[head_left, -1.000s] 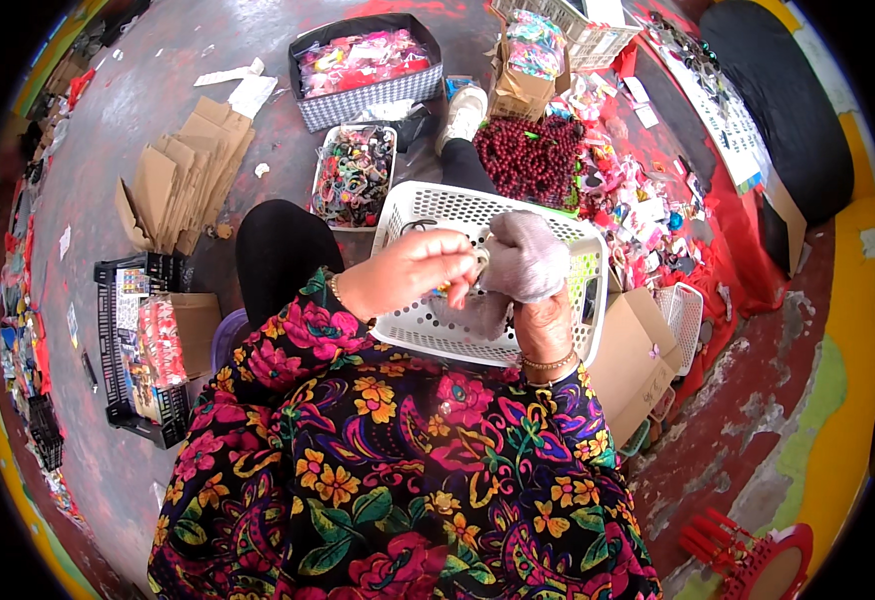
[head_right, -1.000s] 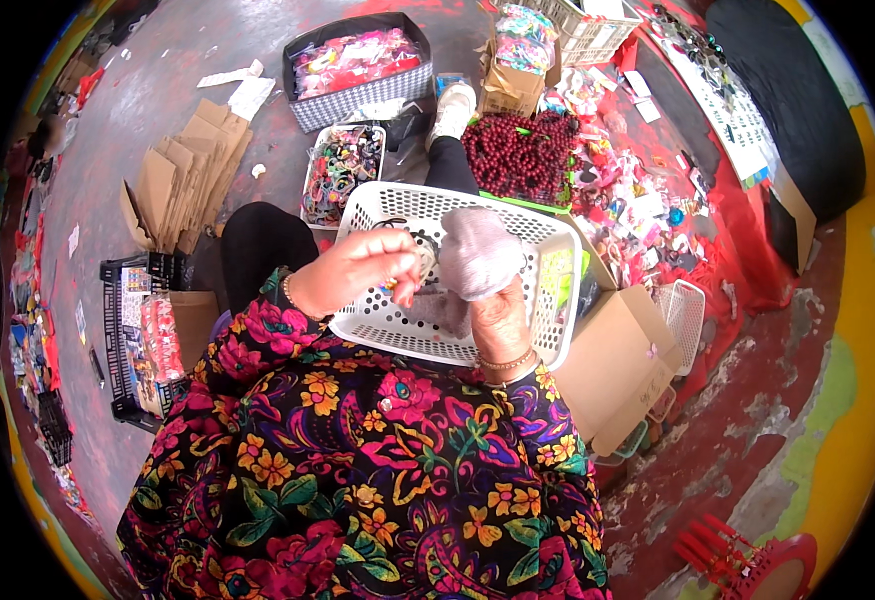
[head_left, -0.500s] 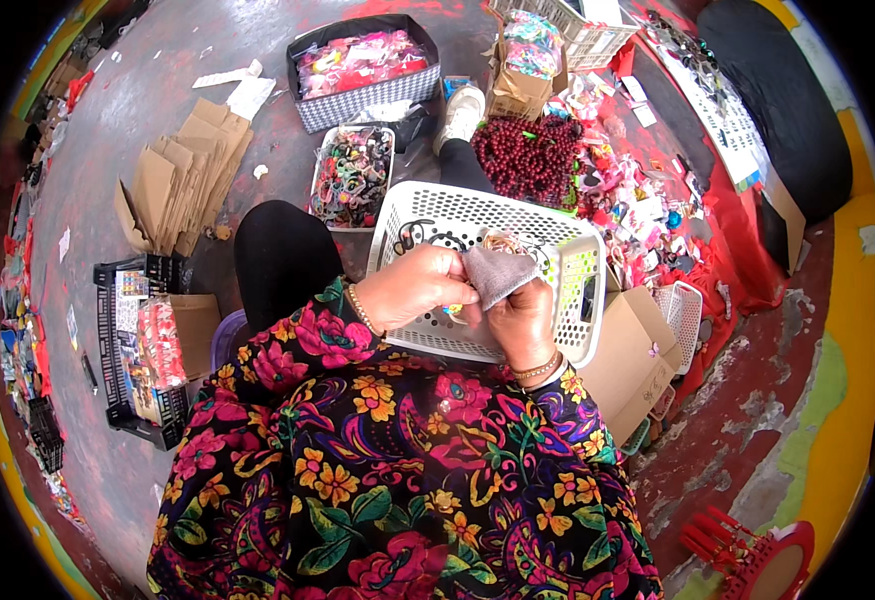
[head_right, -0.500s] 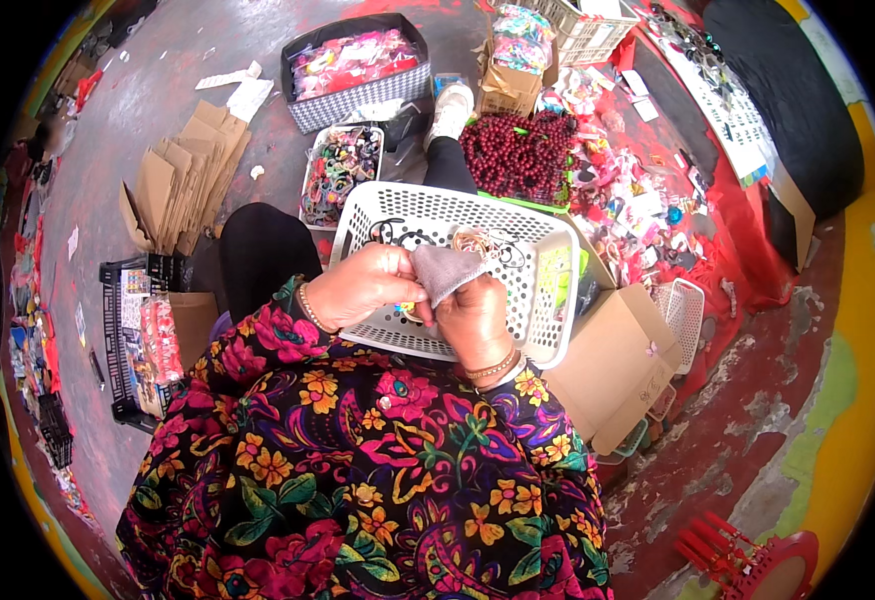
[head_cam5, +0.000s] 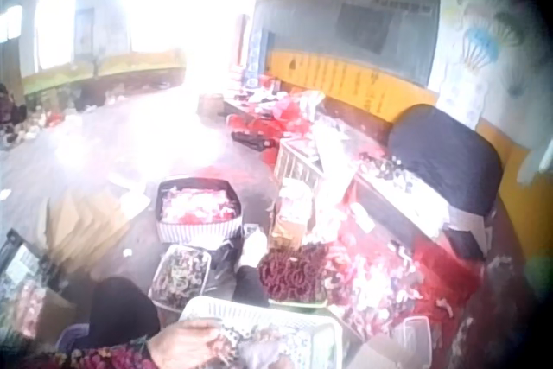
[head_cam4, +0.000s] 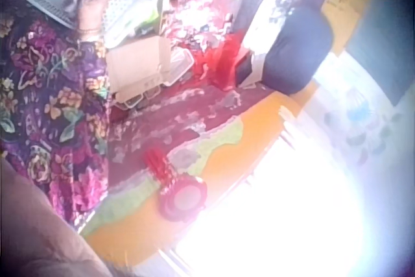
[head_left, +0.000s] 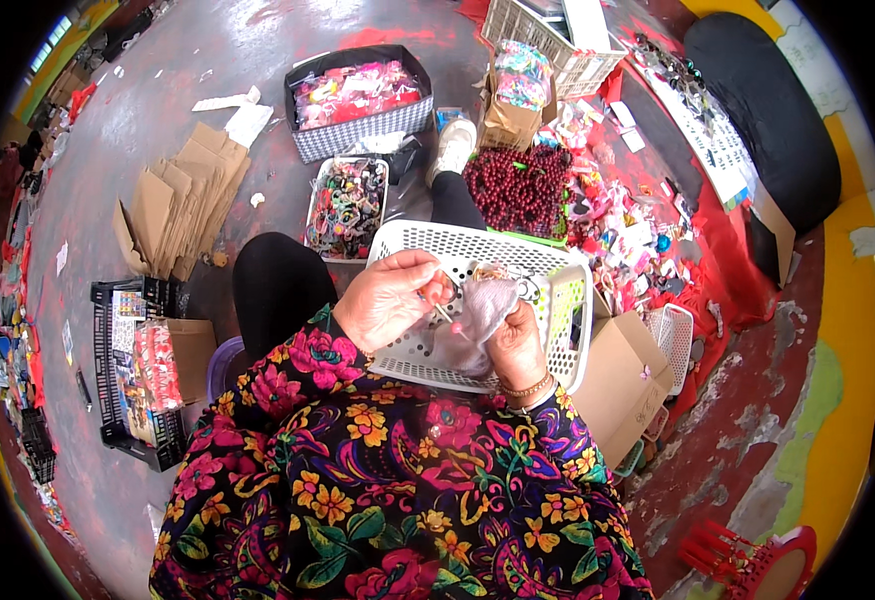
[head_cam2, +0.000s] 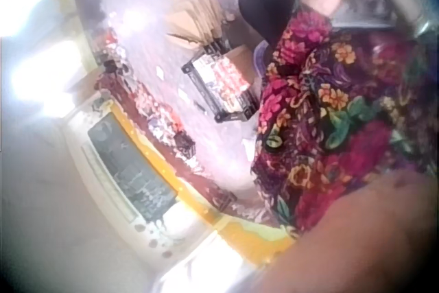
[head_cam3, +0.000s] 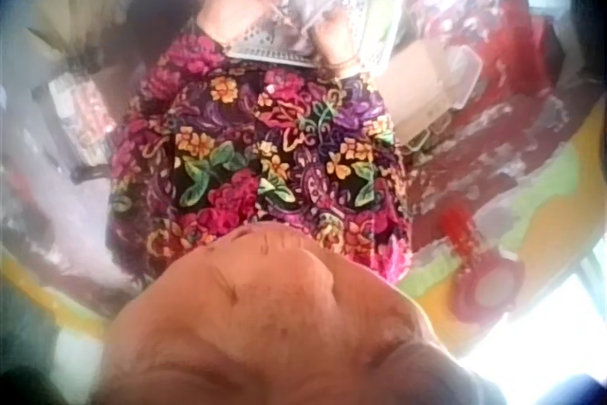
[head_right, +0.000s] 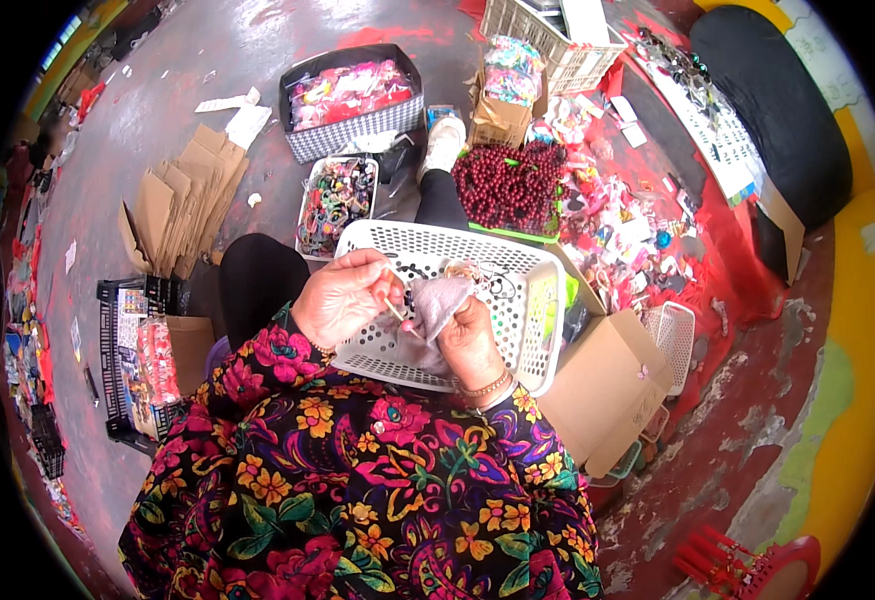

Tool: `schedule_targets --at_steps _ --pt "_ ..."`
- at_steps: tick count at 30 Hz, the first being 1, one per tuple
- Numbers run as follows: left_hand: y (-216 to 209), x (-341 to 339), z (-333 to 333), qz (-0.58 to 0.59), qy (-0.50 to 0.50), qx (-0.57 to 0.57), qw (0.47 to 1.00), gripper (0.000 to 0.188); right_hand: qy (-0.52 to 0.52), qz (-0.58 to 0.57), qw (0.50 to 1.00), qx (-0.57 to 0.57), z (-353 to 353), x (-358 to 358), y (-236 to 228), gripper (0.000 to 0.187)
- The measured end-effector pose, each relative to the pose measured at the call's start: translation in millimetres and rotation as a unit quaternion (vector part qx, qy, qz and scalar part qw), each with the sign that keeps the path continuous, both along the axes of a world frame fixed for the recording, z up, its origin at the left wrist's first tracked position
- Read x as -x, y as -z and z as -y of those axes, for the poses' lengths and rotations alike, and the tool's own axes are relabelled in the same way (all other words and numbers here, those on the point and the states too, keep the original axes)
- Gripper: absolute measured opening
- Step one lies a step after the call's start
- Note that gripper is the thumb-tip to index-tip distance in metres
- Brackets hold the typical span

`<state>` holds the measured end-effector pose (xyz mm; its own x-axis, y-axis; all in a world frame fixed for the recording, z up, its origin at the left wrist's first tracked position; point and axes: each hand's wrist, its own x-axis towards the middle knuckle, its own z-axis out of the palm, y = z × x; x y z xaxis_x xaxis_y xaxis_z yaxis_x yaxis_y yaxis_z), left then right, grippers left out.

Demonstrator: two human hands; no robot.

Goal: The person sits on the floor and wipes small decorative trinkets one by one using a grey cloth. They pick up items from a white plastic basket, rub them with the cloth, and place them back into the basket. The items include various small figurines and ornaments.

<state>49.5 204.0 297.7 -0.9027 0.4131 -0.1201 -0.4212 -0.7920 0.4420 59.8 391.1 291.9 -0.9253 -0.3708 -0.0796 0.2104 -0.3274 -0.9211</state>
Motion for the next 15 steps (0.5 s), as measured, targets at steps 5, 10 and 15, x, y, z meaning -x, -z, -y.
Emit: schedule_targets --at_steps 5,10,15 --pt "-1.8 8.8 9.4 -0.029 -0.084 -0.097 0.991 0.013 -0.06 0.072 0.993 0.067 -5.5 6.3 -6.4 0.029" --pt "2.9 3.3 5.6 -0.017 -0.036 -0.042 0.998 0.015 -0.055 0.094 0.985 0.13 -3.0 5.5 -16.9 0.031" --pt "-2.8 -5.2 0.3 -0.005 0.05 -0.001 0.999 0.016 -0.002 0.099 0.989 0.111 -7.8 8.2 -0.4 0.026"
